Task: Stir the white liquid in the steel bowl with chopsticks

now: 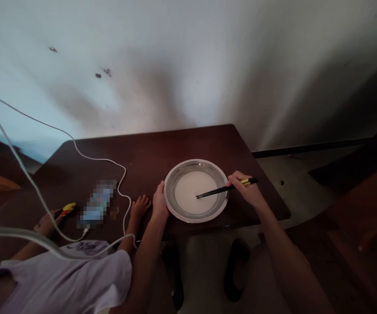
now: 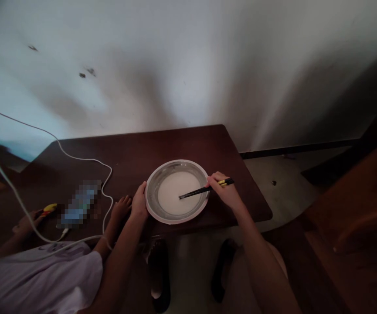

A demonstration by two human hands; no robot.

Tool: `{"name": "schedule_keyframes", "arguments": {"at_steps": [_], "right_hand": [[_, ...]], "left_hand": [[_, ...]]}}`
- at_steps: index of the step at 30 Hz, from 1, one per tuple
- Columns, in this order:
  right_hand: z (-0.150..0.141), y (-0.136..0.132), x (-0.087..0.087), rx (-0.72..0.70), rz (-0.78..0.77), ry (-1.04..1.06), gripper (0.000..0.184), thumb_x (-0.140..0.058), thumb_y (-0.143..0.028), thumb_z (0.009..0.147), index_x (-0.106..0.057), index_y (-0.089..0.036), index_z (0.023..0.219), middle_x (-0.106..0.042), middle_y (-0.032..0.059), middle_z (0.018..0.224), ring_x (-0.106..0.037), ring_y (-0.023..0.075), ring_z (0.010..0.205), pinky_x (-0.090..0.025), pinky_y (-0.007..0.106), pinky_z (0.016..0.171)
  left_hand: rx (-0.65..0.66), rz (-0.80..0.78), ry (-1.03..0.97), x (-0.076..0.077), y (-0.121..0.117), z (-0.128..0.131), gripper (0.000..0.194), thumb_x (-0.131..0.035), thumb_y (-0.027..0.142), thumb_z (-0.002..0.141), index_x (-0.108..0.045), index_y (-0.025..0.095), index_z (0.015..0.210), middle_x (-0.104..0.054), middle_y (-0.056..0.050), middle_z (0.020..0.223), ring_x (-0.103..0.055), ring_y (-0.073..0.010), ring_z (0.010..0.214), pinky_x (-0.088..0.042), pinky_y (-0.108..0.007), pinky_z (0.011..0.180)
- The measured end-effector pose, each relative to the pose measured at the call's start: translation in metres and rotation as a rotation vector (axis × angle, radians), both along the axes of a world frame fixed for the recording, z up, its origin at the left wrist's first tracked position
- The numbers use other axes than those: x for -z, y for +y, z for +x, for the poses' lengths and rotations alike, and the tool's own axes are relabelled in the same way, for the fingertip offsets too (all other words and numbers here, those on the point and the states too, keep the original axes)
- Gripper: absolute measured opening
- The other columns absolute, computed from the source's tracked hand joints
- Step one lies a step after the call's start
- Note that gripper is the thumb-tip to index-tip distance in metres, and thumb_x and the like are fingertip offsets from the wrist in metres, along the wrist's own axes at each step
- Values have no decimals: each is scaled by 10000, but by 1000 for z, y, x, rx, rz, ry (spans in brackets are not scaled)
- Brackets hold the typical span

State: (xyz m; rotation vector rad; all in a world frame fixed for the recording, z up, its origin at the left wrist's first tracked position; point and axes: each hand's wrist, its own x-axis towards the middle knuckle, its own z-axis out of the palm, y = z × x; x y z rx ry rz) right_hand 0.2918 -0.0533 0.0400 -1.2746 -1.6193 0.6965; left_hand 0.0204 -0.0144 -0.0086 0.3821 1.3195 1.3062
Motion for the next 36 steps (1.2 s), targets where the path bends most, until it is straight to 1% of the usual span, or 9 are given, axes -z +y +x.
{"name": "schedule_keyframes", "arguments": {"at_steps": [3,5,9,12,17,22,25,31,36], "right_hand": [[0,-1,1,-37,21,-42,217,-502,-283,845,-643,-226,689,-646,19,739,-578,181,773,-427,321,735],[3,-1,1,19,34,-40,225,-502,-300,847,-645,-226,690,-645,20,720,-579,183,762,-426,324,731],[7,-4,2,23,-4,-18,277,-477,-318,860,-633,-216,655,-630,20,679,-579,176,712,-429,323,713],[4,-6,2,-43,-13,-52,258,-476,-300,858,-628,-220,666,-635,18,699,-576,176,725,-429,323,715],[5,-9,1,12,23,-69,231,-497,-291,849,-636,-222,678,-606,19,709,-565,173,734,-425,323,721],[2,-9,3,-55,15,-56,223,-497,-275,848,-648,-227,691,-625,20,720,-573,174,748,-437,321,712],[1,-8,2,-44,39,-73,194,-503,-267,846,-661,-244,734,-666,20,790,-578,187,827,-440,338,758],[2,-8,0,-15,23,-23,250,-480,-284,860,-638,-230,675,-683,26,751,-584,187,777,-439,355,771],[-4,-6,3,-50,-9,-80,207,-504,-256,843,-655,-242,703,-685,20,799,-585,193,831,-433,345,777]], "left_hand": [[-12,-76,-103,-3,0,0,236,-545,366,696,-598,138,667,-588,-11,532,-612,-179,625,-483,-291,657],[-8,-100,-37,-3,0,-2,246,-526,357,713,-587,138,620,-565,-13,505,-595,-174,601,-472,-282,627],[32,52,188,-1,2,-8,136,-543,259,652,-610,141,658,-590,-2,564,-551,-145,593,-430,-238,584],[45,71,217,0,3,-11,226,-497,180,622,-640,140,792,-615,1,622,-531,-126,574,-407,-219,557],[-121,-43,211,-2,5,-11,347,-422,71,620,-604,138,907,-565,23,581,-501,-97,512,-396,-194,514],[-218,-25,-15,-5,7,-10,274,-414,-29,665,-559,161,799,-521,39,576,-515,-69,516,-440,-187,603],[-264,-17,-162,-9,8,-9,224,-419,-32,721,-519,167,737,-562,22,617,-555,-73,560,-474,-200,658],[-242,31,-214,-15,3,-8,199,-383,33,779,-505,180,836,-674,-45,845,-630,-151,893,-490,-301,826],[-200,53,-242,-19,0,-9,200,-346,48,796,-486,180,852,-677,-64,954,-620,-165,956,-484,-332,849]]}}
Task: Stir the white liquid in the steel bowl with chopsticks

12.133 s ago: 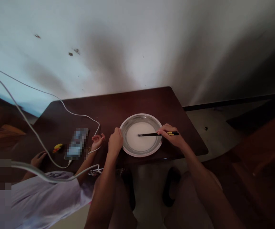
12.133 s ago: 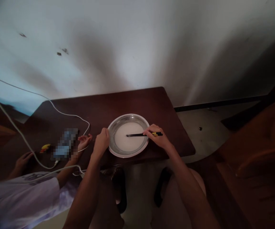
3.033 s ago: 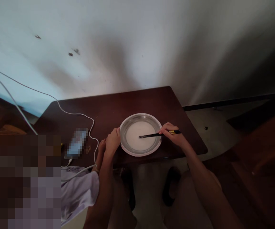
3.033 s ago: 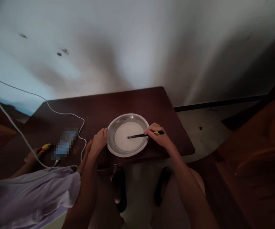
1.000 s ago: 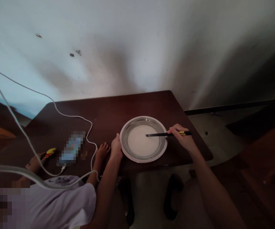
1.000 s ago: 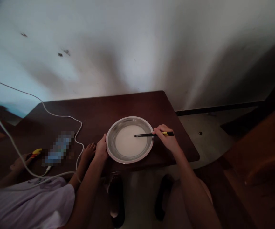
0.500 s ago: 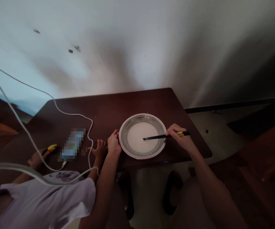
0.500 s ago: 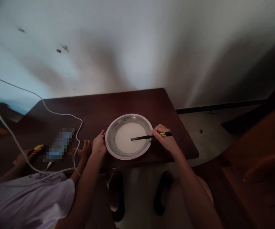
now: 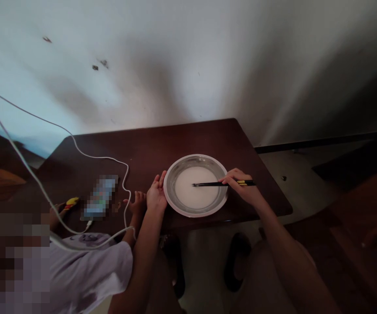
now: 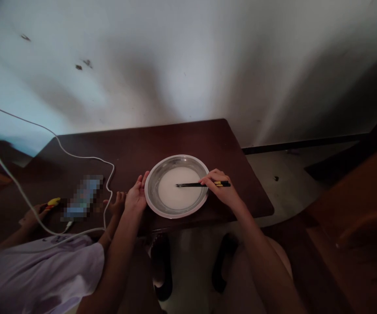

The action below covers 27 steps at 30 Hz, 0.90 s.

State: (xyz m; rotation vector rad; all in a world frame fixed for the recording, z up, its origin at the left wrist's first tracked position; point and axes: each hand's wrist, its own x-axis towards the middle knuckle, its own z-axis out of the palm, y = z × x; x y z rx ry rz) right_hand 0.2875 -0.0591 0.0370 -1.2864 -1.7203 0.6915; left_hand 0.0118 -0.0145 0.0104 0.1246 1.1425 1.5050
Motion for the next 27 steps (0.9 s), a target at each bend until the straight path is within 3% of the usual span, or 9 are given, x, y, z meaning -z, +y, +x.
{"name": "schedule_keyframes", "arguments": {"at_steps": [4,11,15,21,27], "right_hand": [[3,1,-2,70,10,41,240,-487,-289,854,-646,-225,686,-675,29,766,-590,190,779,-436,353,768],[0,0,-1,-16,-2,10,208,-499,-268,845,-645,-233,701,-693,16,789,-595,185,794,-432,339,762],[5,1,-2,46,6,71,252,-484,-293,854,-635,-223,665,-680,21,740,-596,181,750,-441,340,748],[2,2,2,-45,17,1,198,-514,-279,839,-656,-239,708,-698,10,814,-583,185,818,-432,339,770],[5,1,-1,29,-4,91,262,-485,-294,857,-632,-224,652,-672,13,716,-593,172,726,-442,335,737]], "left_hand": [[11,6,-38,-3,-1,-1,217,-350,6,737,-460,182,802,-672,-62,981,-618,-166,970,-494,-322,834],[25,30,-70,-5,-3,-1,244,-354,-9,643,-447,182,762,-666,-69,1004,-605,-176,1004,-488,-347,844],[8,31,-121,-8,-4,1,257,-346,-29,633,-441,175,757,-663,-76,996,-613,-176,981,-499,-339,813],[-47,17,-196,-12,-4,6,268,-337,-66,639,-432,155,759,-661,-84,981,-624,-185,953,-512,-313,767],[-62,10,-188,-11,-2,7,243,-350,-60,695,-458,145,771,-660,-79,985,-624,-170,951,-502,-294,800]]}}
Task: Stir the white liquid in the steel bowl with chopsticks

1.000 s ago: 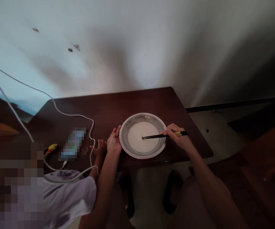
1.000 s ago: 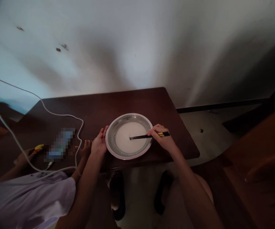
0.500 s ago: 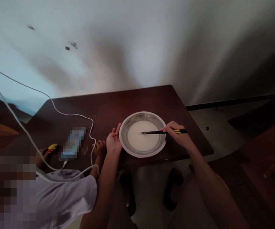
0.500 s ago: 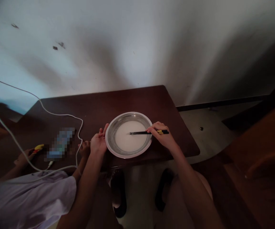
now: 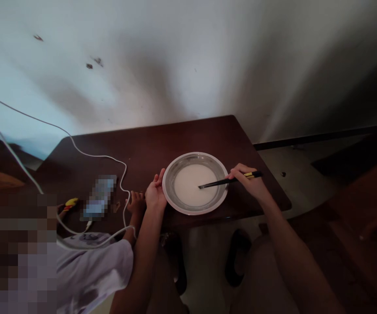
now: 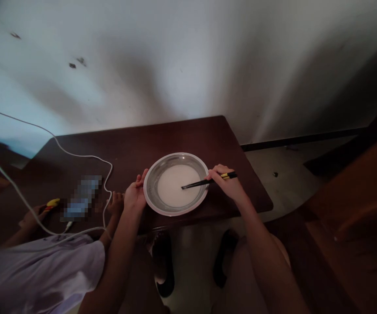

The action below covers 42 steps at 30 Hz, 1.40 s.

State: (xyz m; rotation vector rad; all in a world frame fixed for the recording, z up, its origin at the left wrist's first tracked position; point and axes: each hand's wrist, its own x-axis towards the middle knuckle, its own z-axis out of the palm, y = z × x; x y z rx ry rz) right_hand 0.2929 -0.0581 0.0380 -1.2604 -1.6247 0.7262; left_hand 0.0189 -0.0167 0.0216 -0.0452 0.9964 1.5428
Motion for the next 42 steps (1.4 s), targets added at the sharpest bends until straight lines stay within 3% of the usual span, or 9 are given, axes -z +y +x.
{"name": "schedule_keyframes", "arguments": {"at_steps": [4,8,11,15,20,26,31,37,42], "right_hand": [[-5,0,1,-94,8,-58,210,-514,-283,841,-642,-234,682,-694,11,782,-586,181,797,-436,337,756],[-1,0,0,8,44,-56,230,-498,-285,850,-641,-231,678,-688,15,761,-583,181,772,-433,342,752],[0,0,-1,1,17,-8,273,-480,-292,861,-624,-224,640,-675,14,708,-590,173,727,-437,339,742],[-4,0,1,-99,16,-95,204,-513,-274,844,-639,-239,688,-698,8,794,-587,183,801,-428,344,770],[0,1,-1,6,35,-89,234,-486,-275,859,-638,-235,686,-690,11,769,-589,178,766,-427,344,752],[-4,0,-1,-125,17,-110,191,-519,-269,841,-644,-237,701,-695,8,791,-577,181,815,-429,340,773],[3,1,1,19,37,-35,243,-489,-283,856,-634,-225,670,-676,18,744,-583,175,761,-439,336,747],[-4,1,3,-131,19,-88,206,-512,-284,841,-649,-235,695,-696,11,789,-588,178,809,-436,336,774],[0,2,2,14,20,-53,232,-493,-297,854,-635,-230,683,-690,16,775,-598,178,774,-443,340,754]], "left_hand": [[-7,-18,18,0,1,1,197,-343,-2,775,-476,143,762,-668,-80,943,-619,-176,966,-486,-310,846],[-19,-19,22,-1,0,0,191,-329,25,805,-466,151,759,-677,-69,903,-631,-173,934,-491,-314,834],[-16,-16,10,0,-1,-1,196,-324,11,777,-462,150,763,-677,-86,912,-640,-171,907,-505,-295,785],[-3,4,-11,2,0,-3,205,-339,-9,703,-445,156,760,-673,-89,941,-648,-167,876,-518,-277,719],[-3,12,-5,3,-1,-4,227,-355,-23,654,-435,162,759,-668,-92,965,-640,-168,897,-506,-301,769],[-14,8,23,4,0,-1,187,-347,-1,732,-452,154,721,-675,-94,929,-621,-174,965,-480,-296,841],[-34,-33,55,1,1,2,185,-343,14,790,-440,167,753,-677,-69,889,-637,-166,910,-494,-302,809],[-30,-20,48,1,1,2,193,-335,-3,764,-411,174,750,-676,-57,825,-656,-161,810,-513,-288,738],[-21,-3,31,1,-1,0,191,-357,-7,679,-420,170,713,-677,-82,874,-646,-179,869,-503,-310,772]]}}
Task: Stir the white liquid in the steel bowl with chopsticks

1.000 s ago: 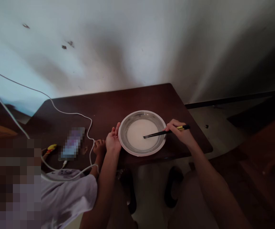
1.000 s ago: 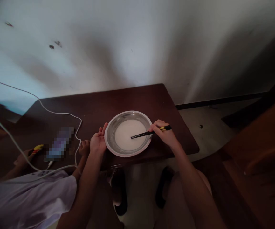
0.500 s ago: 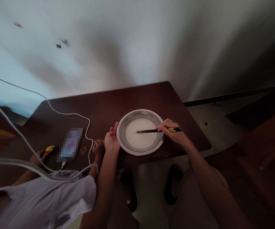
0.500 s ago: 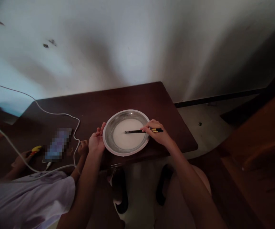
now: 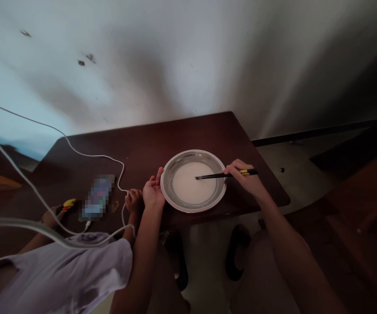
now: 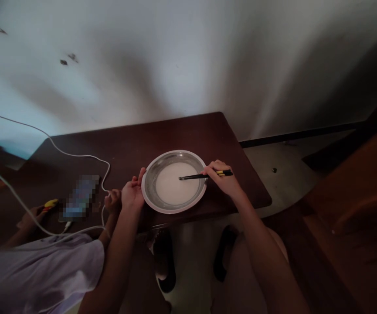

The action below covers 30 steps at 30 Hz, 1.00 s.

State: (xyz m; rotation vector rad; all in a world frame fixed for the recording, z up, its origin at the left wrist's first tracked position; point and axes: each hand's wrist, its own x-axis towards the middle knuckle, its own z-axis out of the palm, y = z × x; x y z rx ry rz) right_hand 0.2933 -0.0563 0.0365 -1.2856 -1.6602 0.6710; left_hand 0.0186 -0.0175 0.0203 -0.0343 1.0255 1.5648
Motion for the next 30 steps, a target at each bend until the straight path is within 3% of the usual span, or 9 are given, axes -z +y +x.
{"name": "schedule_keyframes", "arguments": {"at_steps": [6,12,17,23,28,30], "right_hand": [[-6,-2,-3,-137,-29,-28,241,-493,-299,849,-634,-225,667,-700,14,770,-600,173,771,-440,335,754],[1,-1,0,-12,0,-7,239,-484,-292,859,-627,-227,678,-689,12,771,-598,175,767,-440,330,739],[-1,-2,0,-129,-39,0,222,-502,-292,849,-632,-230,680,-693,9,773,-597,172,785,-446,322,748],[5,-1,0,-1,-11,8,231,-491,-293,853,-630,-227,682,-689,14,764,-600,174,764,-442,332,741],[-1,-3,-1,-130,-56,6,235,-496,-307,848,-628,-223,672,-697,13,774,-610,174,774,-445,333,752],[-1,-3,-2,-109,-31,-22,216,-504,-298,844,-634,-226,686,-699,15,796,-602,178,799,-440,334,760]], "left_hand": [[16,7,3,1,0,1,248,-368,-63,592,-420,166,670,-683,-63,848,-642,-164,866,-492,-300,806],[-2,-20,53,3,1,5,270,-351,-89,648,-429,164,697,-675,-39,812,-645,-128,816,-491,-262,800],[-14,-25,83,4,1,8,267,-377,-89,675,-443,168,703,-674,-18,801,-644,-112,783,-499,-239,767],[2,-19,103,5,3,7,264,-407,-87,710,-463,169,679,-670,5,791,-634,-86,733,-498,-198,726],[3,0,118,6,2,8,251,-455,-79,712,-457,170,676,-667,10,794,-630,-90,726,-499,-209,724],[-9,-2,126,6,2,8,261,-444,-89,702,-457,171,680,-667,10,783,-630,-90,740,-495,-208,733]]}}
